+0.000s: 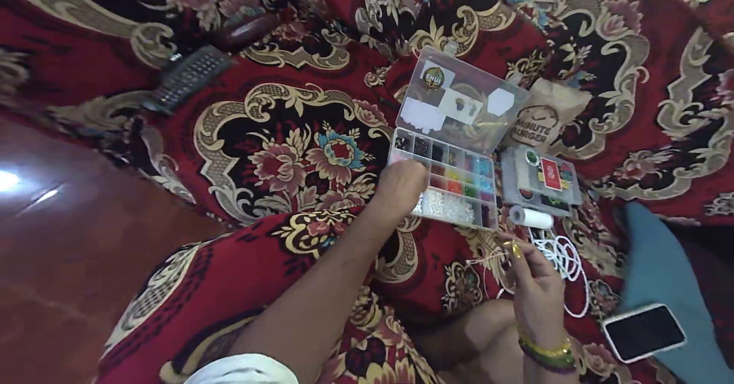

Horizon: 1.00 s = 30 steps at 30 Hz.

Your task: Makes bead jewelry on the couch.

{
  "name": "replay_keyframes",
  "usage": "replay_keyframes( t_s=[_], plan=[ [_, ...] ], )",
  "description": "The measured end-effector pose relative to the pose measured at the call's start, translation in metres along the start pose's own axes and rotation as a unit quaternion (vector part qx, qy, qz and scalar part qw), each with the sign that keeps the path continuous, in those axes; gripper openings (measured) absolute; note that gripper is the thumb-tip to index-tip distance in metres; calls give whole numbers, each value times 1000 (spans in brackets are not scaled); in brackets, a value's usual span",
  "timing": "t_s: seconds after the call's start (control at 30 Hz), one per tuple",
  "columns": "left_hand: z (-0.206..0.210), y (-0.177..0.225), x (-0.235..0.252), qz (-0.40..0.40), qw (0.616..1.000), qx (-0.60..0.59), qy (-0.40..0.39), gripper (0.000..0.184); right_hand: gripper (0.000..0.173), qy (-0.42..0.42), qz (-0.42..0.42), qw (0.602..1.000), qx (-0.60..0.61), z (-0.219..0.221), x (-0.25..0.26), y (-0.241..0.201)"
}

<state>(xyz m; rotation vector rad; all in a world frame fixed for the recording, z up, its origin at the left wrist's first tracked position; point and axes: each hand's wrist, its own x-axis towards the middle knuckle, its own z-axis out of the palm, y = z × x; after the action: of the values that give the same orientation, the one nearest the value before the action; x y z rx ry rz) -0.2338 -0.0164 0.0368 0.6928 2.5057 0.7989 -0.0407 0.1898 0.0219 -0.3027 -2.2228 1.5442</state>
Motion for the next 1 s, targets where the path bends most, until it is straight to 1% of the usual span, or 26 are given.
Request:
replay_keyframes(
  t_s=[0.07,0.2,0.3,0.4,0.47,0.5,0.57,0.6,0.63,0.67,0.7,0.73,0.77,0.8,0.83,0.9,0.93,0.97,1.0],
  plan=[
    [6,2,4,-14,999,37,-28,16,20,11,7,1000,-1,-2,1,-1],
    [17,2,6,9,998,60,-25,12,21,22,5,999,38,-7,1,-6],
    [19,7,5,-2,996,82,-28,16,18,23,-20,996,85,-12,2,-10],
    [26,7,7,6,991,130,-30,15,16,35,-58,995,75,-20,6,-11],
    [34,4,9,20,990,141,-18,12,15,41,-87,993,73,-34,11,-16],
    [41,0,12,30,990,136,-1,14,15,36,-94,991,91,-43,14,-22],
    [61,-13,23,53,987,147,39,17,13,23,-81,982,167,-58,20,-32],
    [66,-16,26,59,986,146,49,17,13,21,-76,981,178,-64,23,-34],
    [69,-18,27,61,986,147,55,16,13,31,-80,985,152,-68,26,-33],
    [72,-18,27,62,985,147,58,15,14,49,-88,990,98,-72,27,-32],
    [71,-16,27,54,985,154,50,13,15,68,-100,992,46,-74,28,-31],
    [63,-9,24,37,986,162,25,11,16,85,-101,991,28,-75,27,-30],
    [48,1,17,13,985,171,-19,9,15,101,-93,989,47,-74,26,-31],
    [39,7,14,-2,983,180,-45,9,13,115,-82,987,74,-72,25,-32],
    [34,9,12,-8,982,181,-52,9,12,122,-77,986,83,-72,24,-32],
    [31,8,11,-14,987,153,-42,11,16,135,-104,985,21,-75,21,-28],
    [28,6,11,-9,994,108,-26,12,17,141,-122,982,-11,-78,19,-28],
    [26,4,11,5,999,40,-8,14,16,140,-124,982,-4,-80,18,-30],
    [24,2,10,25,999,-45,7,15,14,137,-112,983,45,-80,17,-34]
  ],
)
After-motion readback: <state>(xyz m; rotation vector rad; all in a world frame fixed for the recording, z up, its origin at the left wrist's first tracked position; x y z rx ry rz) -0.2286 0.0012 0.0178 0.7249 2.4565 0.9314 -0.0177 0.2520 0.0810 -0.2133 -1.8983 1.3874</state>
